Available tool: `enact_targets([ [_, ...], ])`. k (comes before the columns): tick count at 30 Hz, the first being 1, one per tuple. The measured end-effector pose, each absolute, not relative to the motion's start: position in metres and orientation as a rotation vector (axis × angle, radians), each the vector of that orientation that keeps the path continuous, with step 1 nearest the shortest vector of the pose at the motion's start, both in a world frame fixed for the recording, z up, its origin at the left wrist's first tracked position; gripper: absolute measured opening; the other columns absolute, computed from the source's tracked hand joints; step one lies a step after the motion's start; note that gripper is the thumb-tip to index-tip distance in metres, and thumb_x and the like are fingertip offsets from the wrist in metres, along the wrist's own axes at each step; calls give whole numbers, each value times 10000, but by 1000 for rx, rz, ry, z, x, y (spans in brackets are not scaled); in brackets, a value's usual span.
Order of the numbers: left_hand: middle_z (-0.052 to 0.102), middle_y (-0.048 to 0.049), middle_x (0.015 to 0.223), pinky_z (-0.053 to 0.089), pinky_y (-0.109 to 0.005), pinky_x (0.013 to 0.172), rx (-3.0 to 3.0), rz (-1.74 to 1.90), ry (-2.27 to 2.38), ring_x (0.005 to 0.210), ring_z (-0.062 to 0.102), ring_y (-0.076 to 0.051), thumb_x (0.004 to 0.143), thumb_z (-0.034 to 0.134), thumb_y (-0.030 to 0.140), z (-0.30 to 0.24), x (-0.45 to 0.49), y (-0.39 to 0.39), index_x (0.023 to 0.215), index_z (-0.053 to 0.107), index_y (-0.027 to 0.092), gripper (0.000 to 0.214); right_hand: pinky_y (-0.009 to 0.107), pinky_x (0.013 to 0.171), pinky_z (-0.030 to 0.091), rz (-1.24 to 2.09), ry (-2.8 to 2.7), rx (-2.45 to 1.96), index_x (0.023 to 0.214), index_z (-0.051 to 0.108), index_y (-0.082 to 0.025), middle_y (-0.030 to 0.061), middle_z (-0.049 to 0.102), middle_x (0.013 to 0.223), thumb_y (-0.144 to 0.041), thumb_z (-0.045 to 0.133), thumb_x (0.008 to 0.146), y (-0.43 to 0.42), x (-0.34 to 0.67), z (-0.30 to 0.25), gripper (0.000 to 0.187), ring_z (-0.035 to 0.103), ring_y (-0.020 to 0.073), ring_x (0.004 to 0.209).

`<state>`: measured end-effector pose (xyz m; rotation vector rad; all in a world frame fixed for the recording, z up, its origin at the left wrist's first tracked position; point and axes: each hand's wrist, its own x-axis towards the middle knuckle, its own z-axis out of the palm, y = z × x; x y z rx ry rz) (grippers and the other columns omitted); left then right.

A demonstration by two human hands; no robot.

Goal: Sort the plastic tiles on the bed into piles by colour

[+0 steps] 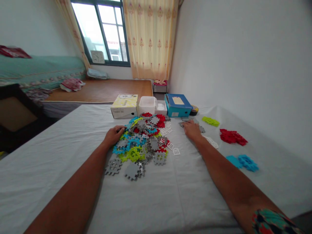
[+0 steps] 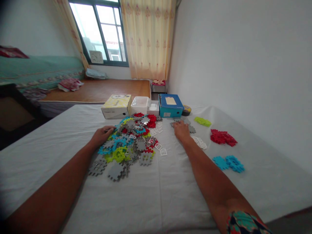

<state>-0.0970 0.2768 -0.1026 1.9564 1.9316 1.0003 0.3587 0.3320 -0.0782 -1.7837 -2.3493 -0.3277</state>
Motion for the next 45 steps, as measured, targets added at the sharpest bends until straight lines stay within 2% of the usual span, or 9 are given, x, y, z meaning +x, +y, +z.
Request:
enact_targets([
  [7, 725, -58, 1067, 487, -350, 937, 1973, 1045, 1895, 1011, 653, -245, 816, 460, 474, -100, -95, 273, 999, 733, 200, 428, 333, 888, 420, -246, -2522, -1587, 1200, 668, -213, 106, 706, 1104, -199, 440, 931, 330, 343, -87, 353, 576, 242, 1036],
  [12, 726, -51, 1066, 494, -353, 927, 1951, 1038, 1898, 992, 658, -241, 819, 461, 461, -101, -94, 274, 997, 739, 210, 415, 355, 866, 441, -241, -2394, -1584, 1107, 704, -201, 105, 701, 1121, -183, 480, 912, 326, 339, -82, 297, 588, 255, 1028],
  [18, 723, -73, 1068, 490, -351, 922, 1959, 1035, 1900, 1015, 651, -244, 827, 453, 453, -100, -93, 274, 1011, 730, 187, 426, 281, 746, 486, 520, -2545, -996, 1031, 698, -204, 35, 727, 911, -313, 591, 887, 293, 304, -59, 210, 644, 153, 768],
  [24, 723, -59, 1071, 485, -335, 930, 1962, 1028, 1905, 1023, 647, -233, 827, 454, 446, -99, -91, 271, 1016, 726, 206, 409, 405, 935, 444, 390, -2557, -623, 1183, 626, -205, 113, 658, 1154, -410, 730, 776, 263, 263, -59, 467, 574, 239, 1084],
  [27, 722, -55, 1074, 481, -329, 935, 1972, 1020, 1921, 1028, 645, -229, 823, 458, 439, -98, -91, 270, 1014, 727, 209, 402, 403, 941, 450, 380, -2587, -573, 1234, 595, -195, 129, 630, 1203, -445, 752, 744, 258, 258, -66, 572, 560, 248, 1107],
  [32, 722, -52, 1078, 482, -327, 932, 1971, 1007, 1924, 1032, 645, -226, 826, 448, 444, -99, -92, 271, 1020, 725, 215, 408, 357, 931, 449, 361, -2606, -513, 1157, 652, -205, 101, 661, 1140, -312, 558, 912, 252, 253, -65, 284, 585, 202, 1051],
  [37, 722, -57, 1080, 483, -347, 934, 1995, 1016, 1918, 1039, 642, -241, 825, 440, 466, -102, -95, 275, 1023, 728, 217, 429, 324, 815, 471, 283, -2408, -856, 1009, 713, -198, 85, 681, 951, -381, 523, 923, 268, 264, -54, 278, 606, 190, 870],
  [41, 722, -44, 1082, 477, -341, 942, 1993, 1000, 1936, 1044, 639, -233, 826, 436, 465, -102, -95, 274, 1023, 727, 234, 420, 303, 707, 496, 277, -1987, -1303, 1115, 673, -187, 46, 682, 804, -400, 550, 867, 312, 307, -64, 350, 604, 170, 693],
  [45, 721, -51, 1085, 475, -337, 943, 1987, 1006, 1925, 1049, 637, -235, 827, 437, 465, -100, -94, 274, 1025, 726, 222, 427, 326, 685, 533, 370, -1708, -1511, 1192, 628, -136, 95, 707, 933, -365, 484, 851, 348, 352, -86, 436, 646, 204, 796],
])
